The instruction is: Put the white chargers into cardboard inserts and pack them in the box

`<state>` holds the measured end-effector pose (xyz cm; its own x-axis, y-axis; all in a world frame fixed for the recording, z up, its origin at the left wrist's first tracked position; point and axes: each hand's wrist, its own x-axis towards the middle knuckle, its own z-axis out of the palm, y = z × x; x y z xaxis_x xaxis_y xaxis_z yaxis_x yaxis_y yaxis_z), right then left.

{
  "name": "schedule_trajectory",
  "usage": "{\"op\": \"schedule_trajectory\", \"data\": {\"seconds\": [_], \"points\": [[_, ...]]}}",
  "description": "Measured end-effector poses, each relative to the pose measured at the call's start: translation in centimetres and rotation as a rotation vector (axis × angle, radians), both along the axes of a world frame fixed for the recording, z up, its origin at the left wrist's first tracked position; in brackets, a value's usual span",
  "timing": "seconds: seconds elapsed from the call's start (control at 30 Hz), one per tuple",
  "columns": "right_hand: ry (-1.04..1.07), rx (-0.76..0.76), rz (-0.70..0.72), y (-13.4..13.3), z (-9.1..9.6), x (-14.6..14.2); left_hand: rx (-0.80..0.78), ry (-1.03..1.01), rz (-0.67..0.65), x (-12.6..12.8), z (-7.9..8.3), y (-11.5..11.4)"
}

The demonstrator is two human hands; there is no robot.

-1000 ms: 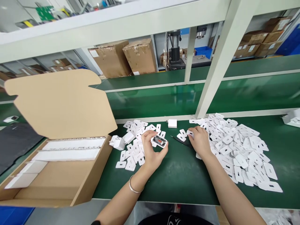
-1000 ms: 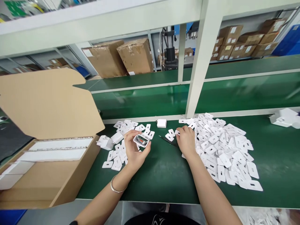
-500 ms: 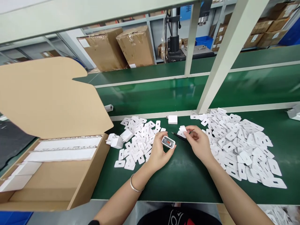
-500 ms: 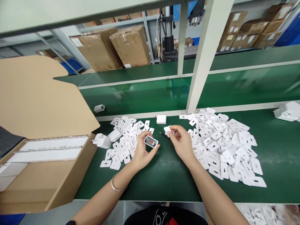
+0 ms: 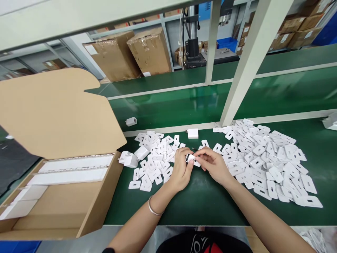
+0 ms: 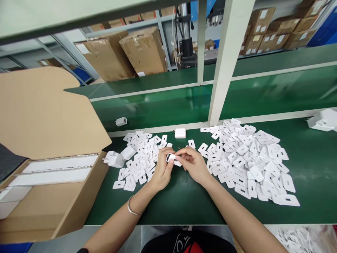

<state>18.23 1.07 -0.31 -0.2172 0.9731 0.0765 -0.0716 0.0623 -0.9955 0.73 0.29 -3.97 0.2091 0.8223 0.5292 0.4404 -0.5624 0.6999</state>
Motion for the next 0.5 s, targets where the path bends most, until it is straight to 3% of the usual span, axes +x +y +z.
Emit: {"op": "schedule_trajectory", "data": {"seconds": [0.2, 0.37, 0.5], "points": [[0.076, -0.088, -0.007, -0.4, -1.1, -1.0, 0.049, -0.104, -0.02, 0.6, 0.1, -0.5], [0.082, -0.174, 0.15, -1.0, -1.3, -1.8, 0.097, -0.164, -0.002, 0.5, -0.1, -0.7], [0.125, -0.193, 0.159, -1.1, -1.1, -1.8, 0.056, -0.151, -0.048, 0.4, -0.1, -0.7]]}}
